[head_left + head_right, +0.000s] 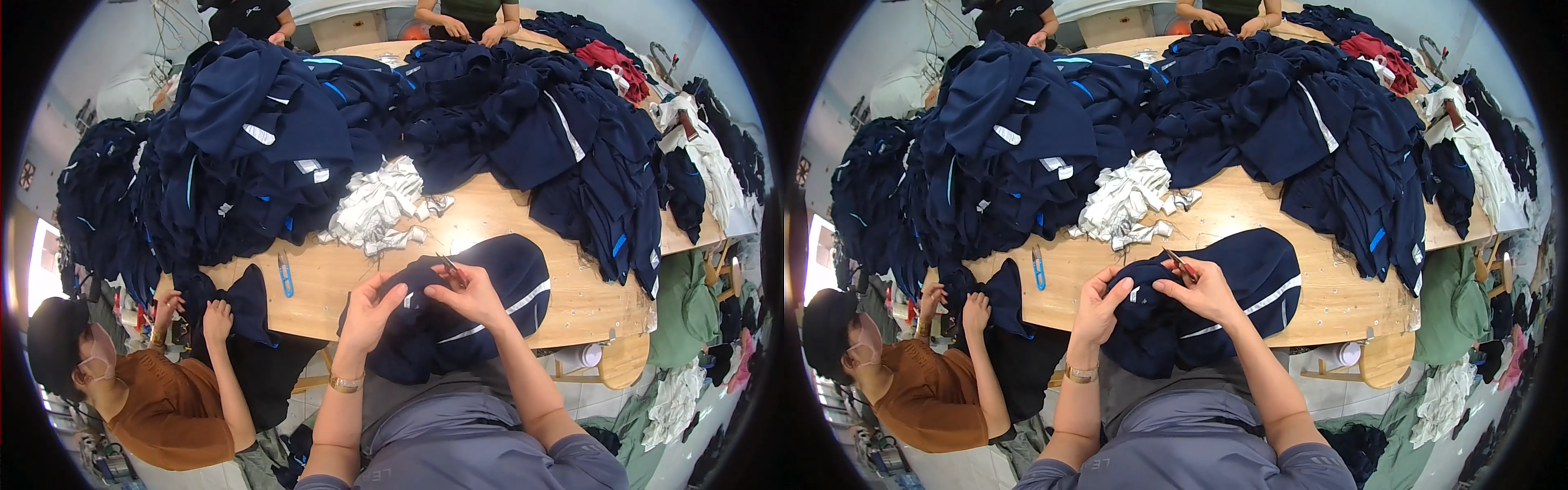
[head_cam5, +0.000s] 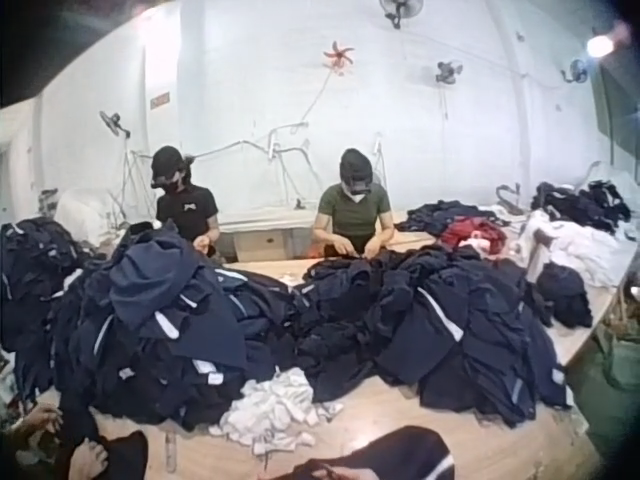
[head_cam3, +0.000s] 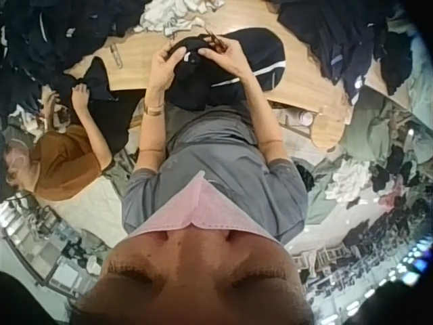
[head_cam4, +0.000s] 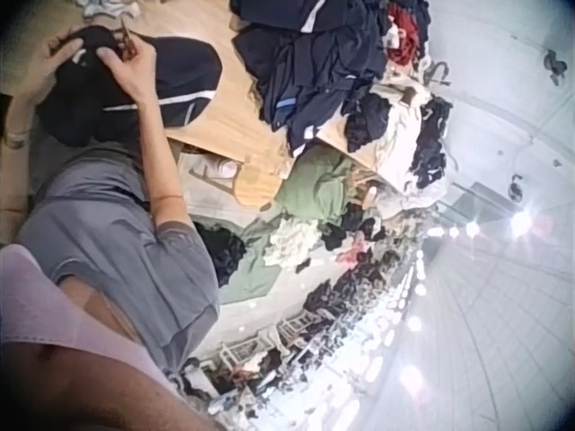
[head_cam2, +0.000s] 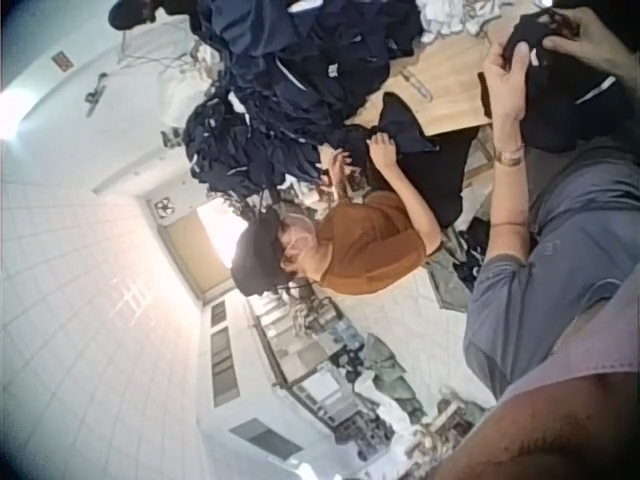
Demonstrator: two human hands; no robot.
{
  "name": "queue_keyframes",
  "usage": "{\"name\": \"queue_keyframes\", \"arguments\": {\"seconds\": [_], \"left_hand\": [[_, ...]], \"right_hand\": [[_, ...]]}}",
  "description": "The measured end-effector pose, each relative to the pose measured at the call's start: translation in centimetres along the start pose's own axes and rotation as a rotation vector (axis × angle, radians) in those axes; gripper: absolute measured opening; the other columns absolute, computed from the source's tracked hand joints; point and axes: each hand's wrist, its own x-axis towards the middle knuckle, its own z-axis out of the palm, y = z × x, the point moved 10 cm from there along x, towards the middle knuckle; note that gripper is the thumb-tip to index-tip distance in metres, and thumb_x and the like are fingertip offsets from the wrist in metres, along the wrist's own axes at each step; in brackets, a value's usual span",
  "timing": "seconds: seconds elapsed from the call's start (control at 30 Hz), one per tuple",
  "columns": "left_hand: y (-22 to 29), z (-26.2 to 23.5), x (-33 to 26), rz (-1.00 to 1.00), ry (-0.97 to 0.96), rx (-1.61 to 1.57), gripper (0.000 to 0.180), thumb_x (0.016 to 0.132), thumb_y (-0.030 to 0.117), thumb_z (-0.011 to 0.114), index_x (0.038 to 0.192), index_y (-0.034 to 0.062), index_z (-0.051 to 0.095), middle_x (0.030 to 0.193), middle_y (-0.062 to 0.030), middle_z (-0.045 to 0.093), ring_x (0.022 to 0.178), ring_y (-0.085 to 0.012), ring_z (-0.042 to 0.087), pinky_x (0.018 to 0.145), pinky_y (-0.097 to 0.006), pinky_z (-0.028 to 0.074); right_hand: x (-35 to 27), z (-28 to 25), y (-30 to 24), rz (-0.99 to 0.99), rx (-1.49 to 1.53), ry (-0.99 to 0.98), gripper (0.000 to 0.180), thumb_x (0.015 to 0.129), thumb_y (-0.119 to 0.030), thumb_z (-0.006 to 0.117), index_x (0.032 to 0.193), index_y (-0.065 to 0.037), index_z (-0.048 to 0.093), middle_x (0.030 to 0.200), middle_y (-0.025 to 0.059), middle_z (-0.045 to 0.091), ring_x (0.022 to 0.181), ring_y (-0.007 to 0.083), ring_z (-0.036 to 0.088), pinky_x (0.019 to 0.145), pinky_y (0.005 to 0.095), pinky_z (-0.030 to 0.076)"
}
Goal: Trimming loose threads from dark blue pants using small clippers.
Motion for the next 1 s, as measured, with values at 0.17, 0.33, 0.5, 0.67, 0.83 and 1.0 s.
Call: {"name": "queue_keyframes", "arguments": {"seconds": [0.17,0.33,0.5,0.67,0.83,1.0], "left_hand": [[-1.6,0.7,-0.7,-0.122,0.014,-0.260,0.020,0.083,0.002,0.061,0.103,-0.0018,0.055,0.096,-0.0046,0.062,0.083,-0.0083,0.057,0.075,-0.021,0.046],[-2.0,-0.6,-0.3,-0.037,0.081,-0.154,0.022,0.082,0.003,0.063,0.101,-0.0017,0.056,0.096,-0.0046,0.062,0.084,-0.0072,0.056,0.074,-0.020,0.046],[-1.9,-0.8,-0.2,-0.075,0.153,-0.020,0.019,0.080,0.003,0.065,0.096,-0.0016,0.058,0.090,-0.0038,0.062,0.078,-0.0062,0.056,0.070,-0.019,0.046],[-2.1,-0.4,-0.3,-0.108,0.115,-0.101,0.016,0.079,0.001,0.065,0.093,-0.0009,0.058,0.087,-0.0035,0.062,0.076,-0.0060,0.055,0.068,-0.018,0.045],[-2.0,-0.5,-0.3,-0.045,0.117,0.019,0.019,0.076,0.000,0.067,0.093,0.0006,0.057,0.088,-0.0021,0.060,0.078,-0.0061,0.054,0.069,-0.019,0.045],[-1.0,-0.3,-0.2,0.051,0.133,0.187,0.025,0.073,-0.001,0.067,0.094,0.0022,0.056,0.092,-0.0029,0.060,0.086,-0.0078,0.054,0.076,-0.022,0.044]], "right_hand": [[-0.6,0.4,2.5,0.185,0.105,-0.030,0.031,0.073,-0.024,0.077,0.079,0.001,0.060,0.058,-0.0084,0.042,0.054,0.0014,0.032,0.047,0.0194,0.027],[-1.1,0.7,1.7,0.196,0.081,-0.052,0.023,0.074,-0.017,0.075,0.079,0.000,0.062,0.059,-0.0088,0.046,0.054,0.0006,0.035,0.048,0.0196,0.029],[-1.3,0.7,2.3,0.212,0.057,-0.046,0.026,0.073,-0.020,0.076,0.081,0.001,0.062,0.059,-0.0089,0.044,0.054,0.0009,0.035,0.048,0.0195,0.028],[-0.5,0.2,0.8,0.125,0.075,-0.015,0.029,0.074,-0.023,0.076,0.090,-0.002,0.065,0.055,-0.0092,0.036,0.052,0.0018,0.029,0.047,0.0195,0.024],[-0.1,-0.3,-2.3,-0.013,0.007,0.080,0.027,0.074,-0.020,0.074,0.093,-0.003,0.066,0.059,-0.0047,0.044,0.051,0.0033,0.033,0.048,0.0199,0.029],[0.2,1.3,-6.3,-0.275,-0.247,0.040,0.018,0.073,-0.009,0.072,0.089,-0.005,0.067,0.067,-0.0002,0.051,0.058,0.0071,0.039,0.051,0.0225,0.031]]}}
